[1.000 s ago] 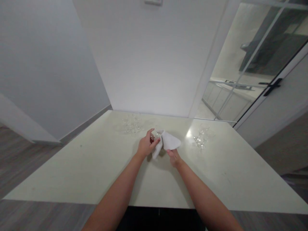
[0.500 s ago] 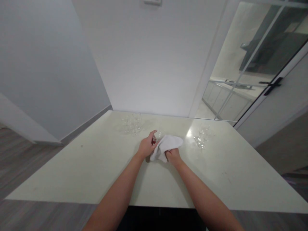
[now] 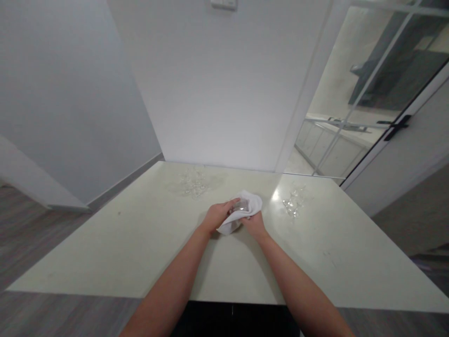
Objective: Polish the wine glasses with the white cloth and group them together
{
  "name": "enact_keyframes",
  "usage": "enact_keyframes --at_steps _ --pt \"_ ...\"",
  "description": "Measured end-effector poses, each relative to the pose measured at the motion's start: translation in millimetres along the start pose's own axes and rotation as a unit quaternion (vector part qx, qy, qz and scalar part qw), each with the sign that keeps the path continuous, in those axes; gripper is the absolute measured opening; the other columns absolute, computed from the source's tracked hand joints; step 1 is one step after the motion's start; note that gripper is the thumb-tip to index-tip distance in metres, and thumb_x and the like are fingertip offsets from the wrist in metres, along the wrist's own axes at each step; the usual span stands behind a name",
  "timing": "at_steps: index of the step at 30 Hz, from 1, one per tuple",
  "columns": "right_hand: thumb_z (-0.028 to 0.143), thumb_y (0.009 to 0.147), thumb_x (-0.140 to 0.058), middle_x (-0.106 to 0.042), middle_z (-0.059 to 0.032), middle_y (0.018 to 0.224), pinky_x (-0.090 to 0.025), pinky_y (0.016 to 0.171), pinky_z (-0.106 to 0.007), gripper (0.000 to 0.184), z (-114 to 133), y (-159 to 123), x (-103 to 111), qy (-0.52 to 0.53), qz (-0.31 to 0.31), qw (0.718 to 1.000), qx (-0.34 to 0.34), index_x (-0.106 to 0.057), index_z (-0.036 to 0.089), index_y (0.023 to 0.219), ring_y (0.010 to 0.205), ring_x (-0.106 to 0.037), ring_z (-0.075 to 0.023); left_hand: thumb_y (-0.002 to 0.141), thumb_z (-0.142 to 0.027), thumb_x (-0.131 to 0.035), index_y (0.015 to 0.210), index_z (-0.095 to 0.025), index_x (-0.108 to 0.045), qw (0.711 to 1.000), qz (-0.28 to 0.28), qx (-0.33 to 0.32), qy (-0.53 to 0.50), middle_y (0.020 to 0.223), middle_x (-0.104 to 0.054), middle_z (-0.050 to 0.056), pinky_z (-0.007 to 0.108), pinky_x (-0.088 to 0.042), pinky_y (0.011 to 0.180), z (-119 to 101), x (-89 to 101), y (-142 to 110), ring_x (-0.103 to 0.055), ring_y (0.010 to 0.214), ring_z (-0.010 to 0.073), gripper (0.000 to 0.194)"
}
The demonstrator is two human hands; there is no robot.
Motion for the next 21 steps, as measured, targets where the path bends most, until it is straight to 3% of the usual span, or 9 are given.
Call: enact_keyframes --at_steps 8,12,21 --pt "0.028 0.065 -0.073 -0.072 -0.0074 0.094 -0.051 0.085 -0.039 0.032 6.5 1.5 1.1 -0.004 -0.001 1.000 0.020 -0.067 0.019 0.095 0.087 -0.066 -0.0228 0.083 -0.031 -0.056 0.126 -0.022 -0.050 1.000 -0.024 0.014 -0.001 0.087 -0.068 0.005 0.025 -0.044 0.069 1.3 -2.9 -1.9 -0.065 0.077 0.0200 0.045" --pt "0.027 0.068 -0.070 -0.072 -0.0072 0.090 -0.052 0.083 -0.038 0.024 6.5 2.5 2.9 -0.008 -0.002 1.000 0.021 -0.067 0.018 0.090 0.085 -0.065 -0.0224 0.081 -0.033 -0.057 0.117 -0.020 -0.053 0.999 -0.037 -0.035 -0.002 0.096 -0.068 0.007 0.028 -0.045 0.073 -1.1 -2.3 -3.5 -0.064 0.084 0.0209 0.038" --pt "0.029 0.069 -0.070 -0.071 -0.0063 0.086 -0.052 0.082 -0.035 0.021 1.3 2.4 5.1 -0.021 -0.021 0.999 0.012 -0.067 0.019 0.087 0.083 -0.064 -0.0205 0.083 -0.032 -0.053 0.136 -0.023 -0.045 0.996 -0.038 -0.083 -0.008 0.107 -0.067 0.006 0.029 -0.048 0.081 1.9 -1.8 -3.4 -0.064 0.092 0.0204 0.054"
Point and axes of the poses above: each hand's wrist, its own y-axis towards the middle knuckle, its own x-axis out of the back of the hand, z = x × y, the point moved 3 cm from there along y, towards the middle knuckle
